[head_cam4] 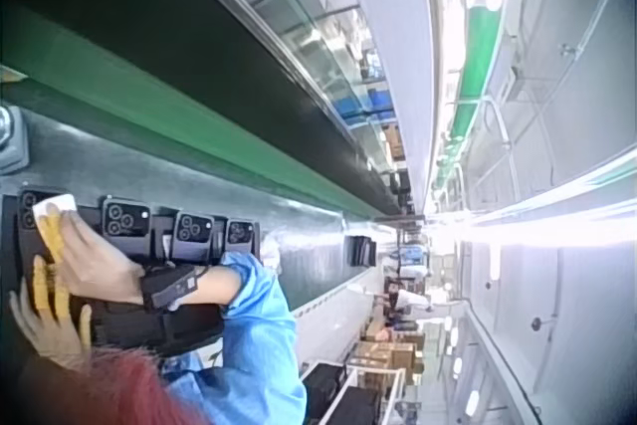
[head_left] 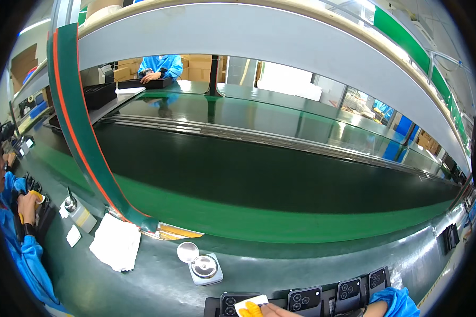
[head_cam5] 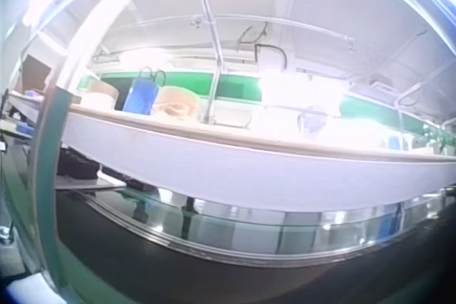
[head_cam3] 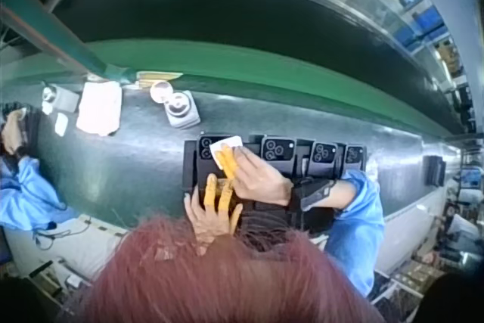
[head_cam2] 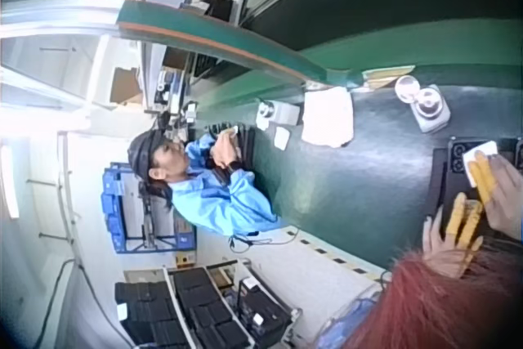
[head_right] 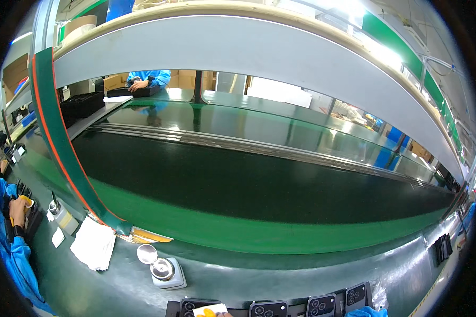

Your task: Cleaning the screens of mobile phones and applying protective films on an assembly line.

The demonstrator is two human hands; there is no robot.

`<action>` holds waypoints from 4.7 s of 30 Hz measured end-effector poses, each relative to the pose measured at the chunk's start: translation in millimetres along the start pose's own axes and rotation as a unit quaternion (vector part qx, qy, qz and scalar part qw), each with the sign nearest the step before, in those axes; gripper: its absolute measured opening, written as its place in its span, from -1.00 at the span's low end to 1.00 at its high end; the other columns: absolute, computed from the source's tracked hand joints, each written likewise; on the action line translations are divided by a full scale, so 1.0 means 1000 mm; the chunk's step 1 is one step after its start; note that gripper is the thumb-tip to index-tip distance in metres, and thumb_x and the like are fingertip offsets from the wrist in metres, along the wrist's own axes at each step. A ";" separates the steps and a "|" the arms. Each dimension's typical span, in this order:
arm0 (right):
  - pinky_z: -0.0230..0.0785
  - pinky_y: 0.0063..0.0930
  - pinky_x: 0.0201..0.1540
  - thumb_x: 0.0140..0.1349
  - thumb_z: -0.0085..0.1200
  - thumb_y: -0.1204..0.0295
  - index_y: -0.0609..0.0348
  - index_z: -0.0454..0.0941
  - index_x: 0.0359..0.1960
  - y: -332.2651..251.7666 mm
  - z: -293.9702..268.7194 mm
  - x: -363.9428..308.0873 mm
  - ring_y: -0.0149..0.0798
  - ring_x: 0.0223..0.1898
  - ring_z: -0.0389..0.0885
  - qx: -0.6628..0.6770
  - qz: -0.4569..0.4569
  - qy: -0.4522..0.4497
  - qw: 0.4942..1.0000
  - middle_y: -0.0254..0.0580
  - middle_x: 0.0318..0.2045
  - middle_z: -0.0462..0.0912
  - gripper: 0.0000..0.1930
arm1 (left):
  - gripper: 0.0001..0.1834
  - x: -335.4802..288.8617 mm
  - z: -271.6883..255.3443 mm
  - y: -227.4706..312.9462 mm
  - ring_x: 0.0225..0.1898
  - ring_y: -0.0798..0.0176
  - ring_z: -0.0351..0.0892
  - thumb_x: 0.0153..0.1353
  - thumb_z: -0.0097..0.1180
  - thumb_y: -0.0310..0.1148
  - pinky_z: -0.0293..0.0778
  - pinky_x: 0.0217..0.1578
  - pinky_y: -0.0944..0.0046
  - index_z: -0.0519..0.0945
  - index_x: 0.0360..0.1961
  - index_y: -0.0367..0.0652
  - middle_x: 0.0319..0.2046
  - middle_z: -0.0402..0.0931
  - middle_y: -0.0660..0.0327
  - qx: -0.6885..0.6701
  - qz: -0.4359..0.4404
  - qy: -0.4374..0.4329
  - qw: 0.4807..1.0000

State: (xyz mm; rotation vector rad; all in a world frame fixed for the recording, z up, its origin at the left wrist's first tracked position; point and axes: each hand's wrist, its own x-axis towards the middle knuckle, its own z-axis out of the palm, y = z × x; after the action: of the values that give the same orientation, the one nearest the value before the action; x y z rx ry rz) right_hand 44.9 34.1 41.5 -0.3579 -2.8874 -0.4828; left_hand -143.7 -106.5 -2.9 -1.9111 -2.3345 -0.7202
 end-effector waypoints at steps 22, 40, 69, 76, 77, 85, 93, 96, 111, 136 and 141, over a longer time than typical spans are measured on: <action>0.33 -0.39 0.10 -0.02 -0.04 0.43 0.41 0.46 -0.02 0.015 -0.008 0.017 -0.14 -0.04 0.49 0.044 0.002 0.063 0.997 -0.05 -0.10 0.51 -0.52 | -0.33 -0.034 0.011 0.094 0.17 -0.17 0.19 0.00 0.23 -0.09 0.10 0.16 -0.30 0.36 0.19 0.15 0.27 0.13 0.12 -0.026 -0.023 -0.051 0.998; 0.39 -0.40 0.06 0.00 0.08 0.48 0.33 0.54 -0.11 0.045 -0.005 0.091 -0.17 -0.06 0.49 0.076 -0.011 0.077 0.994 -0.12 -0.15 0.49 -0.64 | -0.33 -0.034 0.012 0.091 0.18 -0.16 0.17 -0.01 0.25 -0.11 0.07 0.18 -0.29 0.37 0.18 0.15 0.29 0.10 0.15 -0.044 -0.033 -0.053 0.997; 0.38 -0.39 -0.01 -0.07 0.08 0.50 0.35 0.58 -0.39 0.052 -0.019 0.099 -0.18 -0.15 0.45 0.138 -0.052 -0.021 0.989 -0.17 -0.37 0.44 -0.81 | -0.35 -0.034 0.007 0.092 0.16 -0.19 0.17 0.05 0.20 -0.11 0.06 0.20 -0.27 0.34 0.20 0.11 0.28 0.11 0.12 -0.054 -0.033 -0.056 0.996; 0.39 -0.43 -0.03 -0.07 0.08 0.50 0.33 0.57 -0.43 0.051 -0.020 0.099 -0.21 -0.16 0.45 0.141 -0.041 -0.022 0.989 -0.18 -0.39 0.43 -0.84 | -0.35 -0.032 0.006 0.092 0.17 -0.17 0.17 0.04 0.21 -0.11 0.07 0.20 -0.26 0.35 0.20 0.11 0.28 0.11 0.12 -0.057 -0.034 -0.055 0.996; 0.39 -0.43 -0.03 -0.07 0.08 0.50 0.33 0.57 -0.43 0.052 -0.020 0.099 -0.21 -0.16 0.45 0.141 -0.041 -0.022 0.989 -0.18 -0.39 0.43 -0.84 | -0.35 -0.032 0.007 0.092 0.17 -0.17 0.17 0.04 0.21 -0.11 0.07 0.20 -0.26 0.35 0.20 0.11 0.28 0.11 0.12 -0.057 -0.034 -0.056 0.996; 0.40 -0.42 -0.03 -0.08 0.09 0.49 0.34 0.57 -0.46 0.053 -0.024 0.099 -0.20 -0.17 0.46 0.130 -0.054 0.010 0.990 -0.18 -0.40 0.44 -0.84 | -0.34 -0.033 0.007 0.092 0.16 -0.18 0.18 0.04 0.21 -0.11 0.06 0.20 -0.27 0.34 0.20 0.11 0.28 0.12 0.12 -0.055 -0.032 -0.057 0.996; 0.39 -0.42 -0.08 -0.03 0.06 0.48 0.33 0.57 -0.36 0.051 -0.026 0.091 -0.22 -0.21 0.47 0.146 -0.038 0.030 0.988 -0.17 -0.32 0.47 -0.80 | -0.35 -0.030 0.004 0.091 0.16 -0.20 0.18 0.05 0.20 -0.11 0.05 0.19 -0.29 0.34 0.21 0.11 0.27 0.12 0.10 -0.067 -0.034 -0.055 0.996; 0.34 -0.40 -0.04 0.00 0.00 0.45 0.36 0.50 -0.16 0.040 -0.033 0.062 -0.18 -0.14 0.46 0.137 -0.024 0.075 0.987 -0.12 -0.21 0.48 -0.65 | -0.35 -0.031 0.004 0.091 0.16 -0.21 0.17 0.05 0.20 -0.10 0.05 0.19 -0.29 0.34 0.21 0.10 0.27 0.13 0.09 -0.063 -0.028 -0.058 0.996; 0.30 -0.44 0.00 0.01 -0.08 0.31 0.41 0.50 -0.14 -0.011 -0.007 0.026 -0.16 -0.05 0.44 0.054 -0.089 0.003 0.995 -0.08 -0.11 0.51 -0.56 | -0.45 -0.028 0.009 0.091 0.13 -0.24 0.22 0.03 0.22 -0.08 0.14 0.14 -0.32 0.46 0.07 0.02 0.23 0.19 0.07 -0.062 -0.021 -0.040 0.997; 0.29 -0.46 0.07 0.04 -0.09 0.38 0.45 0.38 0.06 0.022 -0.011 0.018 -0.20 -0.03 0.42 0.088 -0.011 -0.004 0.996 -0.09 -0.11 0.46 -0.47 | -0.40 -0.033 -0.017 0.079 0.14 -0.20 0.21 0.03 0.22 -0.07 0.13 0.15 -0.31 0.41 0.13 0.11 0.25 0.15 0.10 -0.043 -0.066 -0.032 0.996; 0.29 -0.45 0.09 0.04 -0.09 0.43 0.45 0.36 0.08 0.021 0.006 0.035 -0.21 0.00 0.41 0.134 -0.023 0.006 0.991 -0.10 -0.11 0.46 -0.48 | -0.39 -0.031 -0.015 0.081 0.15 -0.19 0.20 0.03 0.22 -0.07 0.12 0.16 -0.31 0.40 0.15 0.12 0.26 0.14 0.11 -0.048 -0.055 -0.041 0.996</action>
State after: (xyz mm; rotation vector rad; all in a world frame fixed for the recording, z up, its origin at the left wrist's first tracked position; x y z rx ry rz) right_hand 16.2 62.3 50.3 -0.2452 -2.9023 -0.0987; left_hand -64.1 -129.8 27.3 -1.8961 -2.5158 -0.7927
